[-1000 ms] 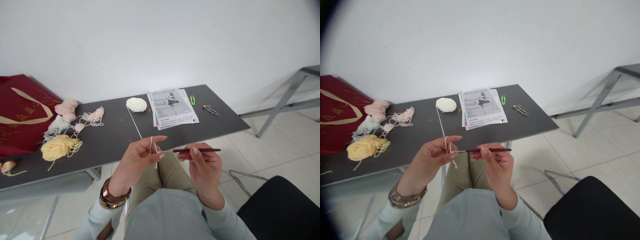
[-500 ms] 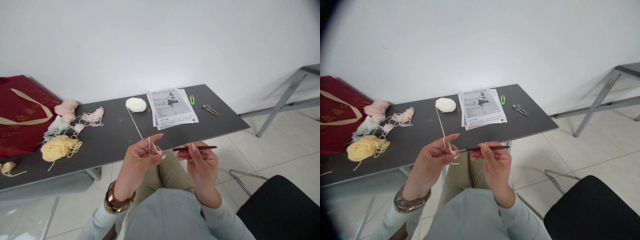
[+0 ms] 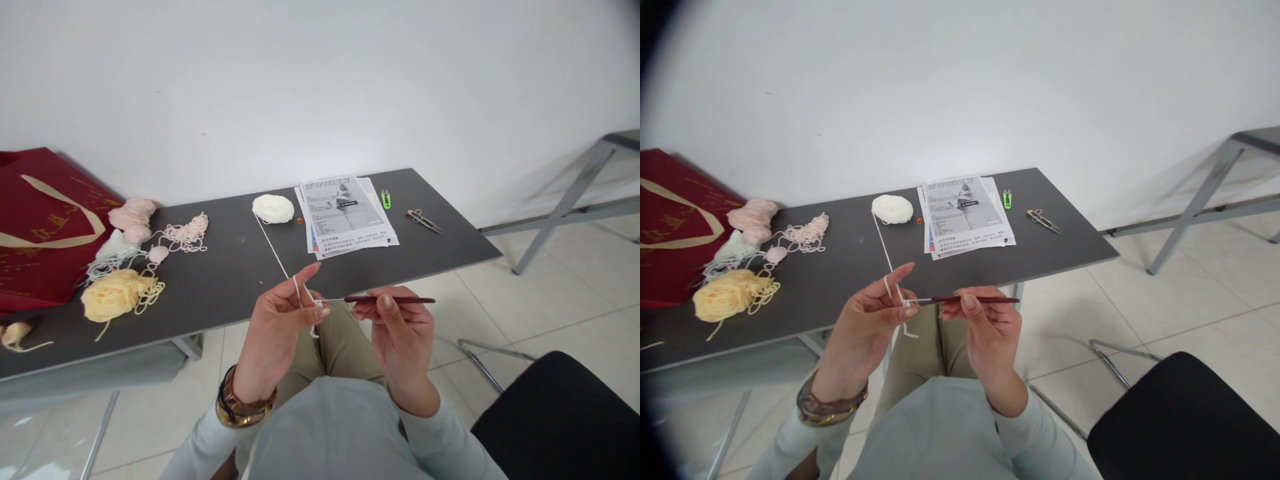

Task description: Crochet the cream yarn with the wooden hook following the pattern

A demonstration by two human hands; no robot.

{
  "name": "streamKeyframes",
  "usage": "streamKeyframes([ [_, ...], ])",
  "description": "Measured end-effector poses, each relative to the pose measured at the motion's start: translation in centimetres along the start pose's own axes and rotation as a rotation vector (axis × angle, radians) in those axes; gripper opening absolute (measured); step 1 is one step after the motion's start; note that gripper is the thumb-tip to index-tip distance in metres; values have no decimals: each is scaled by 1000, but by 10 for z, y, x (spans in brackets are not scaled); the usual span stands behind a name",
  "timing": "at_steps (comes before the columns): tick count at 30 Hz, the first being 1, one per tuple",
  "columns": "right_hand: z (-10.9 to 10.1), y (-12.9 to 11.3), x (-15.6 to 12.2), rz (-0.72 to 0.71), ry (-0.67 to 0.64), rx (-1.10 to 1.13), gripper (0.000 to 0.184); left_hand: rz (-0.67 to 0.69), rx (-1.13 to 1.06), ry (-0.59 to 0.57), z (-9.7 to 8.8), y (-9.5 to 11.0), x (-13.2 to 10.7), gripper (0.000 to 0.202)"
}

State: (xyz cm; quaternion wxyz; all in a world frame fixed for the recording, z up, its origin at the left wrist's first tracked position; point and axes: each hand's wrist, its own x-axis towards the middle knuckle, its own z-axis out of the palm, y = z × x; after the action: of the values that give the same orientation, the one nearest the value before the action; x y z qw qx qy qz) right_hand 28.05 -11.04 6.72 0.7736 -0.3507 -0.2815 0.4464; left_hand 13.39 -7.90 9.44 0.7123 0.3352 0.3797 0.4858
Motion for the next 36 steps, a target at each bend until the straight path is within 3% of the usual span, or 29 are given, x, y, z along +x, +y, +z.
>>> streamKeyframes([
  [11,-9,-1,-8,-204,-108,-117,8,14,4,-5,-4,-2,-1,51],
  [25,-10,-8,-25,-365,-214,-331,22,432,320,157,-4,-12,-6,50],
  [31,-17,-13,-21,-510,-412,-481,33,562,361,208,-1,-14,-8,52],
  [36,-24,-23,-19,-659,-623,-660,51,572,367,224,1,-13,-12,48],
])
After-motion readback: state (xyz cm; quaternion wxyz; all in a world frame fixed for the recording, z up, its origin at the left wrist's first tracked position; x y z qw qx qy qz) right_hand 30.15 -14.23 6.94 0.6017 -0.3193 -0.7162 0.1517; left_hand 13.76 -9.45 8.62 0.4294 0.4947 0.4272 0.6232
